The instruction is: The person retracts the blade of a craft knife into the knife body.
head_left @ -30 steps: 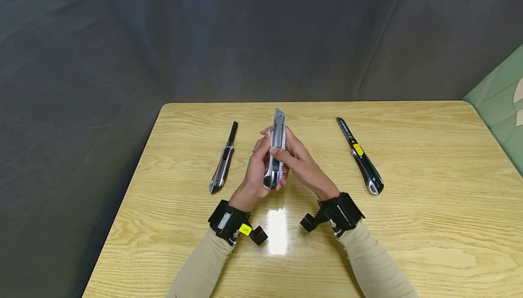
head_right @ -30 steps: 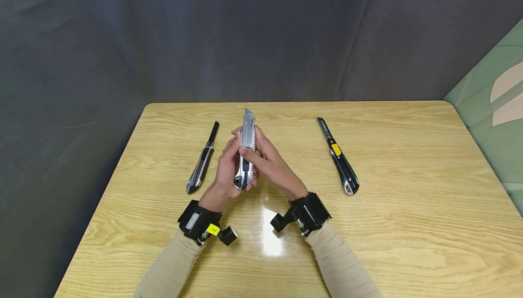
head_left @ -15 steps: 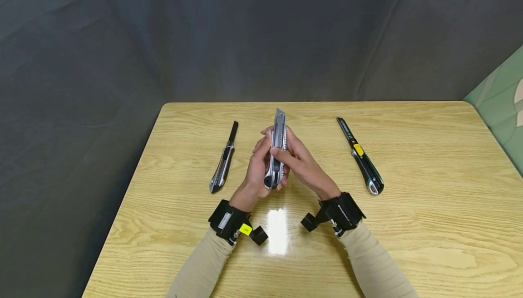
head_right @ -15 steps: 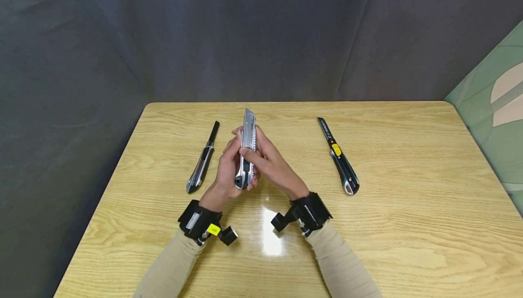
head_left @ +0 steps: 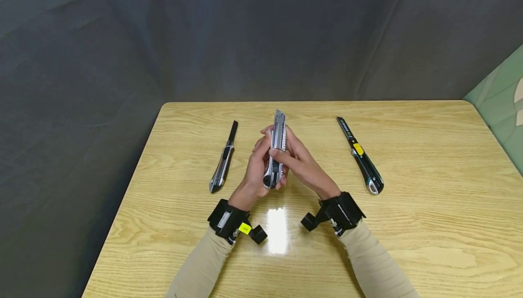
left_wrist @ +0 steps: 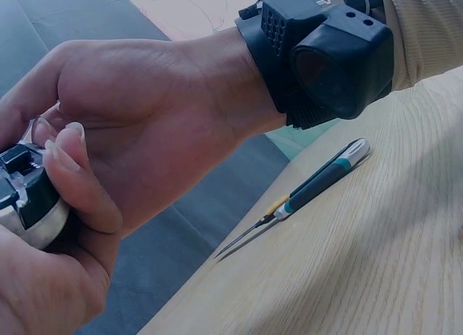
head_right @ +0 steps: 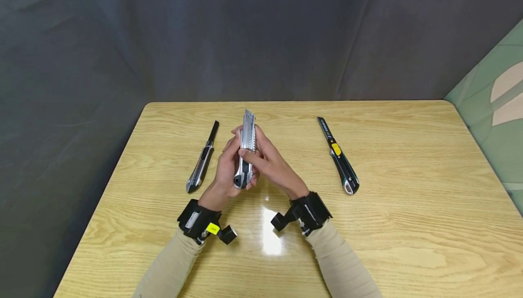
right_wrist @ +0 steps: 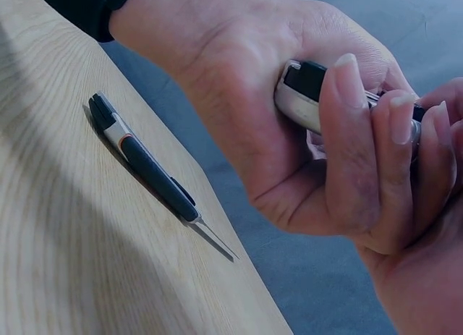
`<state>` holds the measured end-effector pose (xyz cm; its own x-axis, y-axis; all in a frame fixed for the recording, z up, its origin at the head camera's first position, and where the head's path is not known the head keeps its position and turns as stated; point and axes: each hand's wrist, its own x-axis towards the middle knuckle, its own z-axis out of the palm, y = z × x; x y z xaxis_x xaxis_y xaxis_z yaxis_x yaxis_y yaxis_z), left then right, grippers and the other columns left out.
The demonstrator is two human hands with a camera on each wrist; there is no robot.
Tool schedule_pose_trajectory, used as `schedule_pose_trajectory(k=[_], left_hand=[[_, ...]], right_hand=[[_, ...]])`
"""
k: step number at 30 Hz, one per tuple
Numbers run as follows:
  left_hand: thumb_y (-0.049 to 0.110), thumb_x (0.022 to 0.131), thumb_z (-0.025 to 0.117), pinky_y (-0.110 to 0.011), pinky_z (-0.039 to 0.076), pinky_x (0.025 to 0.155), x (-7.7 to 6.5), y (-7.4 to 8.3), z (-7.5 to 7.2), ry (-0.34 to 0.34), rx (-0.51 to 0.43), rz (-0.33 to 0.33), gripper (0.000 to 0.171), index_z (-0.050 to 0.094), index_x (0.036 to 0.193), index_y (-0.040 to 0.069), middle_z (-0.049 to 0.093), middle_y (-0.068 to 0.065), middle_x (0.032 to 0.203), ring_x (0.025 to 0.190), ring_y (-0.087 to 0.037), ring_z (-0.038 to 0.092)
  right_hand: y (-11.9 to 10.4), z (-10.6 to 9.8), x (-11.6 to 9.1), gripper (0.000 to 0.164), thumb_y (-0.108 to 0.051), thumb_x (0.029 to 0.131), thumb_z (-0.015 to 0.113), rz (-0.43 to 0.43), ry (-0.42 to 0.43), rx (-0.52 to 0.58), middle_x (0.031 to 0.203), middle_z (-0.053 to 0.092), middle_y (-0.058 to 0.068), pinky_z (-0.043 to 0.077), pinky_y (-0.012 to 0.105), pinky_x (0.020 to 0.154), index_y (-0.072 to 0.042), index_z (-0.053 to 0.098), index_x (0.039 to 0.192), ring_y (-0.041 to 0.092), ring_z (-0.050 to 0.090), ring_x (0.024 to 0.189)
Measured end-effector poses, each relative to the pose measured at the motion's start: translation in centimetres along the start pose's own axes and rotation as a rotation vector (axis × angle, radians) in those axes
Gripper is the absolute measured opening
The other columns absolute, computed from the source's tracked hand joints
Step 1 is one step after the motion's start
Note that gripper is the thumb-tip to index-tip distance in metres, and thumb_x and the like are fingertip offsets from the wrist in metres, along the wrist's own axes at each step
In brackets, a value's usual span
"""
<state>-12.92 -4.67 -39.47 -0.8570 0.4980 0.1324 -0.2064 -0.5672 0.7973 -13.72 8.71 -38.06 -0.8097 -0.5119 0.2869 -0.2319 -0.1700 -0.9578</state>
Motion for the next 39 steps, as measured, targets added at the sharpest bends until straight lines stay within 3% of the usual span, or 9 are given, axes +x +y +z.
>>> schedule_pose_trajectory(k=[5,8,12,15,27,31,34,39], left_hand=[[0.05,0.101,0.021,-0.019,0.04,0.025,0.0,0.0,-0.1,0.004,0.007,-0.012,0.049,0.043,0.124,0.012,0.056,0.0,0.057,0.034,-0.012,0.048],[0.05,0.101,0.021,-0.019,0.04,0.025,0.0,0.0,-0.2,0.002,0.005,-0.011,0.05,0.043,0.126,0.012,0.056,-0.001,0.058,0.034,-0.012,0.048],[0.049,0.101,0.021,-0.019,0.04,0.025,-0.1,0.0,-0.2,0.001,-0.005,-0.004,0.05,0.041,0.129,0.013,0.056,-0.001,0.059,0.033,-0.012,0.048],[0.049,0.101,0.021,-0.02,0.04,0.025,-0.1,0.0,-0.3,0.002,-0.01,-0.002,0.05,0.04,0.13,0.012,0.058,0.0,0.061,0.033,-0.012,0.048],[0.048,0.102,0.021,-0.02,0.04,0.025,0.0,-0.1,-0.2,0.005,-0.012,0.01,0.046,0.039,0.128,0.014,0.057,-0.001,0.064,0.034,-0.013,0.048],[0.048,0.102,0.02,-0.02,0.04,0.024,0.0,-0.2,-0.2,0.017,0.004,0.017,0.047,0.039,0.13,0.014,0.057,-0.001,0.062,0.033,-0.013,0.047],[0.049,0.102,0.021,-0.02,0.04,0.025,0.0,-0.3,-0.2,0.023,0.022,0.016,0.05,0.04,0.13,0.013,0.056,-0.001,0.06,0.033,-0.014,0.046],[0.051,0.101,0.021,-0.02,0.04,0.024,0.2,-0.3,-0.2,0.024,0.032,0.009,0.051,0.044,0.124,0.011,0.055,-0.001,0.058,0.033,-0.014,0.046]], right_hand=[[0.0,0.0,0.0,0.043,-0.012,0.098,0.046,0.002,-0.011,0.019,0.12,0.054,0.017,0.055,0.031,0.048,-0.014,0.034,0.139,0.032,0.058,0.086],[-0.2,0.0,0.0,0.045,-0.011,0.098,0.046,0.012,-0.018,0.028,0.121,0.054,0.017,0.056,0.029,0.054,-0.015,0.032,0.141,0.031,0.058,0.089],[-0.6,0.1,-0.1,0.047,-0.01,0.098,0.047,0.038,-0.024,0.028,0.116,0.057,0.018,0.055,0.033,0.045,-0.018,0.032,0.141,0.031,0.061,0.069],[-1.1,0.2,-0.2,0.047,-0.009,0.097,0.048,0.051,-0.028,0.024,0.111,0.06,0.02,0.049,0.04,0.03,-0.019,0.033,0.141,0.034,0.055,0.048],[0.0,-0.2,-0.1,0.047,-0.012,0.098,0.048,0.054,-0.036,0.03,0.109,0.061,0.02,0.047,0.042,0.028,-0.021,0.032,0.141,0.034,0.054,0.045],[0.2,-0.2,0.0,0.046,-0.014,0.098,0.048,0.042,-0.032,0.03,0.115,0.058,0.018,0.053,0.037,0.037,-0.02,0.033,0.141,0.034,0.061,0.071],[0.1,-0.3,0.1,0.044,-0.016,0.098,0.047,0.042,-0.021,0.031,0.12,0.055,0.016,0.057,0.033,0.057,-0.018,0.034,0.14,0.033,0.058,0.096],[-0.1,-0.1,0.1,0.041,-0.022,0.099,0.045,0.058,0.0,0.024,0.121,0.056,0.014,0.05,0.037,0.088,-0.019,0.036,0.139,0.029,0.054,0.107]])
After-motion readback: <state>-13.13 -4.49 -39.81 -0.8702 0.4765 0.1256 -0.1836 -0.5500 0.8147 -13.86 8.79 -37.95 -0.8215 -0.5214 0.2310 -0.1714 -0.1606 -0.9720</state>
